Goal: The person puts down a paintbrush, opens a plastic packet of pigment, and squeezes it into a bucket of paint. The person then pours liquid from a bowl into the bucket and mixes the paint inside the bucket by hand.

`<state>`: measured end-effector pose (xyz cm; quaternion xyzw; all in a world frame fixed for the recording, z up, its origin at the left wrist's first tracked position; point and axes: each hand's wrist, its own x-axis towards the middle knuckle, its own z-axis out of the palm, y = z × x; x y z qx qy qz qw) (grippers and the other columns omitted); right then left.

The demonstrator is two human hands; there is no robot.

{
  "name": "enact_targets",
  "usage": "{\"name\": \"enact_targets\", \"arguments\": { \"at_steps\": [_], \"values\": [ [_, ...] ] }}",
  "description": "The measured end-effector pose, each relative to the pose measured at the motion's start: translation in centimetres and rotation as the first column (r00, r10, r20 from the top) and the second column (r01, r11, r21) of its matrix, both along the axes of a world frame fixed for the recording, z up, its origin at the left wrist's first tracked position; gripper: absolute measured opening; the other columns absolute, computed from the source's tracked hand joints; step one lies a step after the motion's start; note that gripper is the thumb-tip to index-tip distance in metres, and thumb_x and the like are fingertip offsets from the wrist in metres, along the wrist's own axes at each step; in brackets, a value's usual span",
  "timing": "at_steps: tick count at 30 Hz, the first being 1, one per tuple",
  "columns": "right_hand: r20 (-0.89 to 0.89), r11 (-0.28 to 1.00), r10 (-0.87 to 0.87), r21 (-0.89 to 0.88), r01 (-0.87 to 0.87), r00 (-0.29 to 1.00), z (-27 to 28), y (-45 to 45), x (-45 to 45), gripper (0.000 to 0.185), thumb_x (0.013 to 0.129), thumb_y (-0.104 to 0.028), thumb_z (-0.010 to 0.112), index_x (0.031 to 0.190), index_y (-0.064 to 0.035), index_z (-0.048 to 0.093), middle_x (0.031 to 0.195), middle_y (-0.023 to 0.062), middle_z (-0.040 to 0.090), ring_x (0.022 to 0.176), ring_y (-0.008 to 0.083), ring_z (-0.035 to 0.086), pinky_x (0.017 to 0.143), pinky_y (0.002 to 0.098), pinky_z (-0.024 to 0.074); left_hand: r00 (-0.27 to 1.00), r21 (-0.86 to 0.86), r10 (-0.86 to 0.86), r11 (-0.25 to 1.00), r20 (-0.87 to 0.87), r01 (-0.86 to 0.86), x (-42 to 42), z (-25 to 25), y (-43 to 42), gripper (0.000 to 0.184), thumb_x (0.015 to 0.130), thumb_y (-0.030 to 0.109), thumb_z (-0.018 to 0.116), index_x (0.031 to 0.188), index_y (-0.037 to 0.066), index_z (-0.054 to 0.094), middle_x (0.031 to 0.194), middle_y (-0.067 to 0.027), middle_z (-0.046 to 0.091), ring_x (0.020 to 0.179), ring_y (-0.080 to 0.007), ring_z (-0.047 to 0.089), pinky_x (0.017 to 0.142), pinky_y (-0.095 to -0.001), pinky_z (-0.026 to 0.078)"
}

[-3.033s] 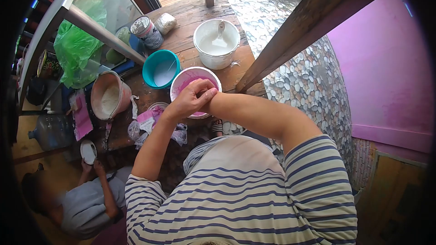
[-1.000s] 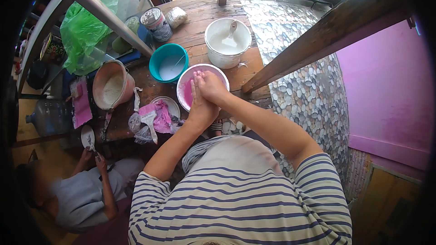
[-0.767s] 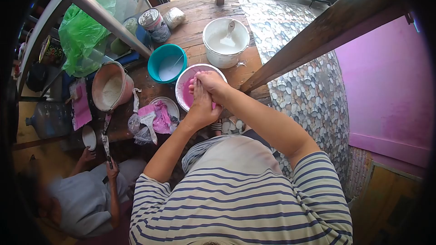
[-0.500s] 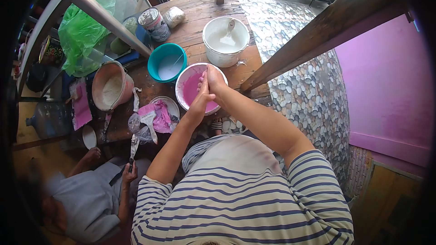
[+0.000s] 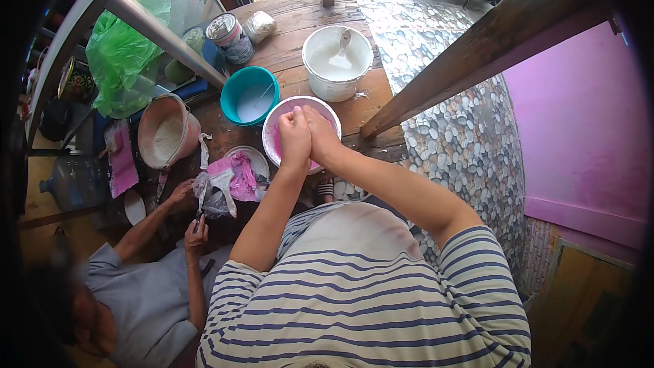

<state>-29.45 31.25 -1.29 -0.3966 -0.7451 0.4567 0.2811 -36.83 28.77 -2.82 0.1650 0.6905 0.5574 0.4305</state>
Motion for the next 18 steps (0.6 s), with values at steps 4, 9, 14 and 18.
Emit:
{"name": "enact_targets", "arguments": {
  "at_steps": [4,9,14,18],
  "values": [
    [0.262,0.989,0.055,0.120,-0.089,0.964,2.2,-0.2,0.6,0.019,0.093,-0.007,0.055,0.110,0.0006,0.055,0.107,0.0210,0.063,0.101,0.0382,0.061,0.087,0.0441,0.0492,0.975,0.102,-0.002,0.995,0.221,-0.021,-1.0,1.2,0.1,0.034,0.107,0.031,0.044,0.108,0.000,0.057,0.096,-0.0095,0.065,0.088,-0.0180,0.063,0.078,-0.0349,0.053],
    [0.144,0.966,0.081,0.234,-0.114,0.986,1.7,0.0,0.0,0.028,0.093,-0.016,0.054,0.116,-0.0001,0.053,0.109,0.0265,0.059,0.103,0.0431,0.061,0.087,0.0496,0.0499,0.893,0.100,0.027,0.992,0.449,-0.080,-1.4,2.2,-0.1,0.044,0.109,0.038,0.036,0.115,0.001,0.058,0.107,-0.0117,0.064,0.096,-0.0208,0.063,0.085,-0.0357,0.052],
    [0.036,0.945,0.215,-0.262,-0.198,0.976,0.5,2.2,0.6,0.039,0.087,-0.017,0.064,0.121,0.0003,0.056,0.113,0.0245,0.064,0.105,0.0404,0.062,0.089,0.0465,0.0508,0.990,0.133,0.014,0.991,0.143,-0.033,1.6,2.3,-1.1,0.041,0.105,0.035,0.050,0.122,-0.003,0.048,0.116,-0.0136,0.060,0.107,-0.0215,0.061,0.094,-0.0335,0.050],
    [0.491,0.993,0.079,0.042,-0.114,0.868,0.5,1.5,-0.5,0.040,0.089,-0.026,0.059,0.120,-0.0023,0.057,0.101,0.0240,0.068,0.092,0.0411,0.067,0.081,0.0481,0.0534,0.987,0.143,-0.044,0.987,-0.157,0.067,0.3,1.9,-0.8,0.049,0.094,0.033,0.069,0.119,-0.004,0.050,0.113,-0.0139,0.062,0.104,-0.0199,0.062,0.090,-0.0328,0.051]
  ]
}}
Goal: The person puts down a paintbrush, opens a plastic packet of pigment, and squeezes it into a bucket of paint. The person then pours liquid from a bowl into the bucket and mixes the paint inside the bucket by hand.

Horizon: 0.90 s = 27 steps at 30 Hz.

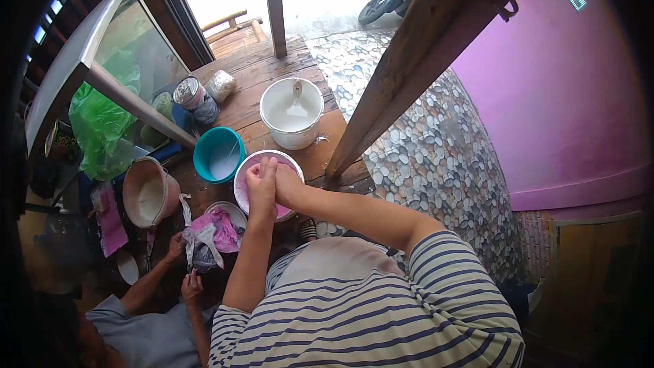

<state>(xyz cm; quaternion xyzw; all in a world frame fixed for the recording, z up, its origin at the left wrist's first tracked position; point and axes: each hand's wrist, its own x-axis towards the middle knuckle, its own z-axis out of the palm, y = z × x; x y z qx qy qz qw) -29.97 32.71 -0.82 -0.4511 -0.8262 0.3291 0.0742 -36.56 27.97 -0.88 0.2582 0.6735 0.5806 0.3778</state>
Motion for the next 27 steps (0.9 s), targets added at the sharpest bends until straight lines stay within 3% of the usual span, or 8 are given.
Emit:
{"name": "enact_targets", "arguments": {
  "at_steps": [2,6,12,14,21,24,26,27],
  "values": [
    [-0.250,0.996,0.048,0.084,-0.028,0.967,2.1,-0.8,0.8,0.046,0.088,-0.023,0.058,0.125,0.0028,0.054,0.103,0.0259,0.067,0.099,0.0413,0.066,0.083,0.0488,0.0537,0.883,-0.048,-0.026,0.997,0.469,0.055,-0.9,0.6,0.3,0.039,0.094,0.028,0.067,0.115,-0.002,0.055,0.106,-0.0121,0.065,0.097,-0.0202,0.064,0.086,-0.0334,0.052],
    [-0.217,0.945,0.291,0.219,-0.244,0.932,2.8,-0.9,1.0,0.050,0.083,-0.013,0.063,0.126,0.0077,0.053,0.122,0.0309,0.056,0.112,0.0441,0.059,0.092,0.0471,0.0512,0.601,0.043,-0.101,0.993,0.793,0.110,-3.5,1.0,1.1,0.029,0.099,0.033,0.055,0.101,0.005,0.061,0.100,-0.0076,0.065,0.087,-0.0188,0.065,0.079,-0.0342,0.054],
    [-0.629,0.946,0.265,0.315,-0.072,0.731,4.5,0.0,0.8,0.031,0.087,-0.011,0.054,0.115,0.0014,0.060,0.113,0.0252,0.061,0.105,0.0427,0.060,0.089,0.0458,0.0498,0.508,0.309,-0.302,0.948,0.806,0.074,-2.4,1.9,1.3,0.037,0.104,0.039,0.042,0.102,0.010,0.064,0.101,-0.0044,0.066,0.095,-0.0176,0.064,0.086,-0.0317,0.052],
    [-0.632,0.906,-0.424,-0.306,0.294,0.649,3.6,0.6,-0.1,0.022,0.095,-0.016,0.048,0.104,-0.0003,0.061,0.092,0.0202,0.064,0.087,0.0339,0.065,0.079,0.0383,0.0524,0.763,0.031,0.044,0.996,0.645,-0.084,1.6,6.6,1.0,0.045,0.106,0.042,0.040,0.120,0.004,0.061,0.117,-0.0105,0.062,0.111,-0.0183,0.059,0.096,-0.0314,0.047],
    [-0.489,0.661,-0.704,-0.715,0.225,0.515,0.0,2.6,-1.0,0.042,0.101,-0.031,0.040,0.109,0.0041,0.061,0.101,0.0205,0.070,0.100,0.0321,0.067,0.089,0.0412,0.0520,0.988,0.280,-0.153,0.950,0.025,0.140,1.0,-0.2,0.9,0.038,0.110,0.028,0.035,0.124,-0.002,0.053,0.123,-0.0137,0.058,0.113,-0.0231,0.057,0.098,-0.0351,0.045],
    [-0.487,0.672,-0.702,-0.694,0.258,0.520,0.5,0.3,-1.2,0.047,0.105,-0.039,0.037,0.113,0.0007,0.061,0.109,0.0170,0.067,0.106,0.0251,0.063,0.093,0.0360,0.0500,0.940,0.241,-0.217,0.928,-0.264,0.282,-0.3,0.5,1.3,0.030,0.106,0.021,0.042,0.126,0.000,0.053,0.126,-0.0142,0.057,0.116,-0.0258,0.056,0.101,-0.0385,0.042],
    [-0.455,0.650,-0.712,-0.714,0.258,0.534,2.7,-0.7,-1.0,0.047,0.107,-0.042,0.035,0.114,-0.0035,0.061,0.115,0.0137,0.066,0.108,0.0207,0.061,0.095,0.0314,0.0481,0.583,0.152,-0.048,0.945,-0.811,0.289,-0.8,2.0,1.3,0.031,0.101,0.018,0.047,0.127,0.002,0.053,0.128,-0.0140,0.058,0.120,-0.0293,0.054,0.105,-0.0414,0.039],
    [-0.439,0.589,-0.749,-0.785,0.194,0.497,3.6,-0.3,-0.7,0.051,0.106,-0.044,0.034,0.116,-0.0012,0.060,0.115,0.0157,0.066,0.109,0.0225,0.061,0.097,0.0333,0.0482,0.530,0.137,-0.060,0.936,-0.846,0.324,-0.8,2.5,0.9,0.039,0.097,0.017,0.051,0.134,0.004,0.051,0.133,-0.0137,0.056,0.131,-0.0306,0.048,0.112,-0.0460,0.031]
  ]
}}
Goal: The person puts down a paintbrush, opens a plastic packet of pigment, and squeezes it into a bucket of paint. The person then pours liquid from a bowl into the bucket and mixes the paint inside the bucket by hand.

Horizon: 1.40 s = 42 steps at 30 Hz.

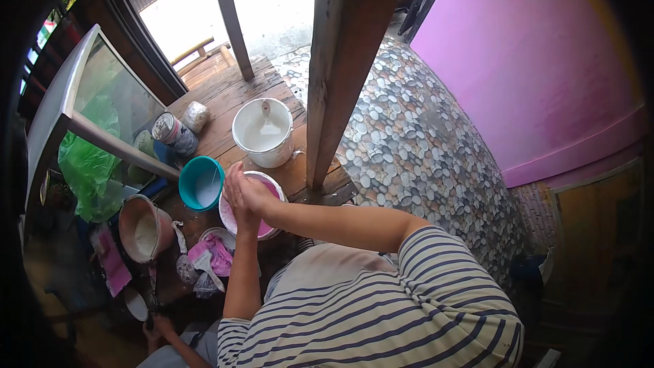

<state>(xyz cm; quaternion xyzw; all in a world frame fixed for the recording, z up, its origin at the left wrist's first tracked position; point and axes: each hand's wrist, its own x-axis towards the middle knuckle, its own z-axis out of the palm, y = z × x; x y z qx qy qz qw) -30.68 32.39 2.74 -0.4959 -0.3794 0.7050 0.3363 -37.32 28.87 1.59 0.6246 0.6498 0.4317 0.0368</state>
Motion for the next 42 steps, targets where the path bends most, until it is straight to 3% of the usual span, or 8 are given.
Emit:
{"name": "enact_targets", "arguments": {
  "at_steps": [9,15,16,19,27,32,39,42],
  "values": [
    [-0.468,0.862,0.067,-0.418,-0.288,0.881,4.9,2.5,2.9,0.088,0.101,-0.066,0.017,0.144,0.0090,0.034,0.140,0.0234,0.050,0.131,0.0306,0.050,0.117,0.0367,0.0340,0.980,-0.087,-0.189,0.977,0.057,0.194,1.9,1.9,-2.7,0.052,0.105,0.022,0.033,0.152,0.001,0.036,0.157,-0.0185,0.035,0.150,-0.0330,0.024,0.123,-0.0480,0.010],
    [-0.992,0.713,0.019,-0.074,-0.697,0.125,2.0,2.4,4.9,0.077,0.106,-0.056,0.024,0.143,0.0101,0.036,0.145,0.0206,0.048,0.134,0.0253,0.049,0.116,0.0358,0.0349,0.998,-0.111,-0.063,0.992,-0.031,0.060,-1.5,1.7,-1.3,0.037,0.099,0.025,0.046,0.123,0.002,0.062,0.119,-0.0148,0.064,0.119,-0.0325,0.056,0.115,-0.0542,0.030],
    [-0.819,0.818,0.163,-0.200,-0.540,0.550,2.6,2.0,5.2,0.066,0.107,-0.047,0.031,0.143,0.0082,0.039,0.145,0.0191,0.048,0.133,0.0227,0.050,0.114,0.0341,0.0376,0.996,-0.125,-0.065,0.990,-0.065,0.057,-1.5,1.7,-1.1,0.035,0.100,0.023,0.046,0.123,0.003,0.062,0.122,-0.0146,0.063,0.120,-0.0320,0.056,0.116,-0.0524,0.030],
    [-0.580,0.921,0.269,-0.079,-0.382,0.769,3.8,0.4,4.8,0.054,0.107,-0.034,0.042,0.145,0.0044,0.038,0.144,0.0166,0.049,0.132,0.0216,0.050,0.113,0.0334,0.0385,0.992,-0.166,-0.071,0.985,-0.103,0.053,-0.9,1.5,-1.2,0.039,0.100,0.022,0.047,0.132,0.003,0.058,0.134,-0.0144,0.058,0.132,-0.0318,0.049,0.119,-0.0520,0.024],
    [0.354,0.760,0.317,0.460,-0.459,0.880,-1.2,-0.3,3.8,0.051,0.101,-0.033,0.054,0.126,0.0106,0.054,0.122,0.0256,0.064,0.115,0.0314,0.062,0.101,0.0376,0.0454,0.957,-0.294,-0.133,0.954,-0.259,0.053,0.4,0.0,-3.2,0.086,0.092,0.028,0.058,0.155,-0.006,0.010,0.162,-0.0267,0.011,0.153,-0.0394,0.005,0.123,-0.0541,0.003],
    [0.222,0.856,0.239,0.410,-0.313,0.945,-3.4,0.8,2.7,0.052,0.104,-0.038,0.045,0.118,0.0100,0.059,0.115,0.0281,0.066,0.112,0.0346,0.063,0.099,0.0392,0.0461,0.964,-0.375,-0.121,0.927,-0.236,0.024,1.0,0.0,-4.1,0.093,0.090,0.028,0.061,0.154,-0.010,0.006,0.161,-0.0326,0.000,0.152,-0.0444,-0.005,0.123,-0.0522,-0.001],
    [0.450,0.746,0.272,0.460,-0.482,0.851,3.0,0.0,2.0,0.046,0.107,-0.036,0.039,0.109,0.0035,0.063,0.099,0.0279,0.067,0.096,0.0457,0.063,0.084,0.0447,0.0498,0.950,-0.257,-0.003,0.962,0.313,0.088,-1.4,-1.0,-2.6,0.083,0.093,0.021,0.064,0.155,-0.006,0.016,0.159,-0.0251,0.025,0.149,-0.0360,0.024,0.121,-0.0418,0.024],
    [0.631,0.307,0.277,0.657,-0.689,0.725,3.0,-0.1,2.9,0.030,0.103,-0.029,0.049,0.107,-0.0020,0.062,0.099,0.0215,0.065,0.094,0.0392,0.063,0.082,0.0471,0.0495,0.412,-0.234,0.086,0.917,0.907,0.323,-4.2,-0.3,-2.8,0.063,0.088,0.008,0.073,0.142,-0.009,0.045,0.132,-0.0161,0.059,0.118,-0.0194,0.058,0.097,-0.0299,0.050]
  ]
}}
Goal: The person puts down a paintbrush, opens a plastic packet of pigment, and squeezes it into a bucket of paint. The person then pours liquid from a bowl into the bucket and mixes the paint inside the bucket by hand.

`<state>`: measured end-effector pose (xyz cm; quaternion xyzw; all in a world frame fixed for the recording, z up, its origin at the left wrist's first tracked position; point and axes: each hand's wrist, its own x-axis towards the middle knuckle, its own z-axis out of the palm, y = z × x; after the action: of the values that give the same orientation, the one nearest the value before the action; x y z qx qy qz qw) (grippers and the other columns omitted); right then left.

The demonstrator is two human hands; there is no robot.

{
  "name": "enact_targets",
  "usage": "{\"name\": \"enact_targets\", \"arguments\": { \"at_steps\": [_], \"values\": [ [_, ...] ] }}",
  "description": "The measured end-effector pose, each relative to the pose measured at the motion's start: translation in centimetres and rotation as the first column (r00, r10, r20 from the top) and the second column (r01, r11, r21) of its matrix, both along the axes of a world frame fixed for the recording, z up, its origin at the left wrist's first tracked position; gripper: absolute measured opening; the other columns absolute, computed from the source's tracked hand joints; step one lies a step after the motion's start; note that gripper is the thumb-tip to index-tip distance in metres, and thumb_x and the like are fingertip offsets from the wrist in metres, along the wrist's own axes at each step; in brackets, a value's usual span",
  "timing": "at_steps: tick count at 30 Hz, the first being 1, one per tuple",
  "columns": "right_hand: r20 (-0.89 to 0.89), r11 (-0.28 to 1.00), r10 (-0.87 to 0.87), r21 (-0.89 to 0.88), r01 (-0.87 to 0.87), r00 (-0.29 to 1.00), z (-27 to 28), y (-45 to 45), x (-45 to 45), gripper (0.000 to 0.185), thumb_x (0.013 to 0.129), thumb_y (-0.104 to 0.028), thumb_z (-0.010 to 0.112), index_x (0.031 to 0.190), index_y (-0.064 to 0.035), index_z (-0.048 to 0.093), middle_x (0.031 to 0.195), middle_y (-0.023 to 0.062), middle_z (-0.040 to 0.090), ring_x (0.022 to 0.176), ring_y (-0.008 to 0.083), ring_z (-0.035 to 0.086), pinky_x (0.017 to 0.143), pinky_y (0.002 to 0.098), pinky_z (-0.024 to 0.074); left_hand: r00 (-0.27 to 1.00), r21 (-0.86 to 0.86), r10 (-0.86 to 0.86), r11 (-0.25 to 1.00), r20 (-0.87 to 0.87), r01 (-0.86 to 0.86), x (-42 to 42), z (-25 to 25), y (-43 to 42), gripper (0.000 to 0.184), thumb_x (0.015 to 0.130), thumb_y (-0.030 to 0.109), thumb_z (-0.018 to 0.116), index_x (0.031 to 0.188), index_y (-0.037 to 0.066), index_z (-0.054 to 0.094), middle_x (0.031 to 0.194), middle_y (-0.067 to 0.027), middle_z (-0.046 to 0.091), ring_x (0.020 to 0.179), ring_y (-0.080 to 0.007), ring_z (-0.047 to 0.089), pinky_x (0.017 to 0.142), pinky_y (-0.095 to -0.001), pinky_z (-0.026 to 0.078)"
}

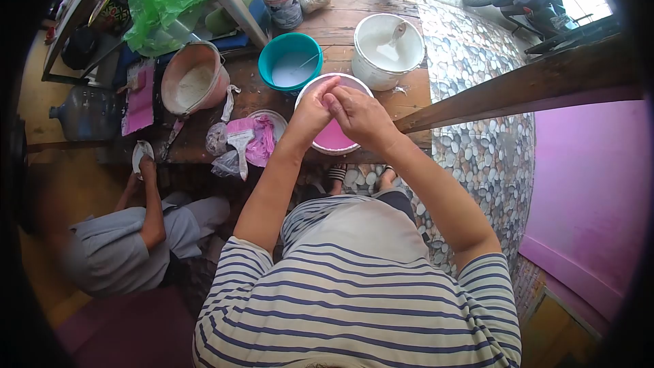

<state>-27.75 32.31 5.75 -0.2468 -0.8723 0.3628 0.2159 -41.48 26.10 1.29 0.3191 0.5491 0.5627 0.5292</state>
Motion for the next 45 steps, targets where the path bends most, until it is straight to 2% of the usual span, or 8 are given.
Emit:
{"name": "enact_targets", "arguments": {
  "at_steps": [10,13,19,23,27,34,42,45],
  "values": [
    [-0.010,0.971,0.104,0.216,-0.099,0.995,-0.5,-0.8,-1.2,0.015,0.098,-0.018,0.058,0.104,-0.0044,0.061,0.091,0.0133,0.063,0.084,0.0357,0.062,0.073,0.0442,0.0509,0.918,0.036,0.184,0.982,-0.350,-0.184,-1.8,0.1,-4.5,0.049,0.088,0.017,0.077,0.127,-0.007,0.059,0.101,-0.0062,0.067,0.090,-0.0103,0.061,0.082,-0.0261,0.052],
    [0.067,0.989,-0.028,0.144,0.018,0.997,-0.9,-0.5,-0.5,0.016,0.098,-0.018,0.057,0.101,-0.0028,0.059,0.092,0.0149,0.064,0.085,0.0348,0.064,0.075,0.0446,0.0508,0.950,0.017,0.227,0.973,-0.215,-0.229,-3.6,0.5,-6.5,0.034,0.094,0.020,0.071,0.118,-0.004,0.065,0.095,-0.0054,0.069,0.081,-0.0091,0.061,0.076,-0.0248,0.052],
    [0.058,0.991,-0.130,-0.023,0.132,0.990,-1.3,0.4,0.7,0.021,0.093,-0.022,0.066,0.097,-0.0036,0.058,0.092,0.0131,0.064,0.083,0.0331,0.065,0.074,0.0425,0.0521,0.777,-0.068,0.409,0.865,-0.479,-0.497,-9.3,-2.8,-13.3,0.023,0.098,0.023,0.066,0.100,0.000,0.069,0.081,-0.0029,0.069,0.069,-0.0085,0.062,0.065,-0.0255,0.051],
    [0.122,0.994,-0.095,0.059,0.088,0.988,-1.1,-0.5,0.4,0.019,0.094,-0.021,0.066,0.093,-0.0026,0.061,0.091,0.0137,0.062,0.081,0.0336,0.064,0.073,0.0425,0.0516,0.669,-0.183,0.274,0.828,-0.691,-0.529,-9.5,-5.8,-16.9,0.028,0.094,0.028,0.069,0.094,0.001,0.070,0.076,-0.0068,0.069,0.067,-0.0146,0.064,0.065,-0.0310,0.051],
    [0.081,0.996,0.003,-0.088,0.004,0.997,0.7,-3.4,-0.7,0.018,0.094,-0.021,0.064,0.094,-0.0025,0.062,0.091,0.0144,0.061,0.081,0.0353,0.063,0.071,0.0449,0.0508,0.563,-0.371,0.023,0.730,-0.826,-0.574,-7.0,-9.0,-18.6,0.037,0.086,0.040,0.073,0.082,0.003,0.067,0.081,-0.0162,0.070,0.077,-0.0360,0.068,0.070,-0.0454,0.052],
    [0.305,0.930,0.367,-0.117,-0.348,0.879,-5.1,-11.0,-4.1,0.016,0.091,-0.012,0.059,0.099,0.0023,0.057,0.092,0.0211,0.062,0.081,0.0393,0.066,0.070,0.0460,0.0541,0.393,-0.328,-0.069,0.694,-0.917,-0.642,-5.6,-12.9,-18.7,0.045,0.080,0.048,0.076,0.087,0.004,0.067,0.086,-0.0177,0.071,0.082,-0.0386,0.068,0.072,-0.0482,0.052],
    [0.570,0.949,0.234,0.041,-0.312,0.787,-15.6,-14.4,-9.0,0.021,0.090,-0.007,0.055,0.107,0.0032,0.049,0.102,0.0262,0.059,0.086,0.0417,0.068,0.072,0.0462,0.0588,0.320,-0.256,-0.044,0.707,-0.946,-0.659,-6.3,-14.8,-17.7,0.034,0.079,0.038,0.077,0.085,0.007,0.065,0.090,-0.0144,0.069,0.086,-0.0366,0.067,0.073,-0.0473,0.052],
    [0.567,0.978,0.205,-0.143,-0.149,0.798,-17.1,-14.7,-10.3,0.019,0.093,-0.010,0.051,0.107,0.0022,0.047,0.102,0.0269,0.059,0.084,0.0431,0.069,0.072,0.0471,0.0586,0.322,-0.255,-0.037,0.698,-0.946,-0.669,-6.0,-14.7,-17.1,0.028,0.079,0.032,0.076,0.085,0.007,0.066,0.089,-0.0141,0.069,0.085,-0.0363,0.067,0.073,-0.0470,0.052]
  ]
}}
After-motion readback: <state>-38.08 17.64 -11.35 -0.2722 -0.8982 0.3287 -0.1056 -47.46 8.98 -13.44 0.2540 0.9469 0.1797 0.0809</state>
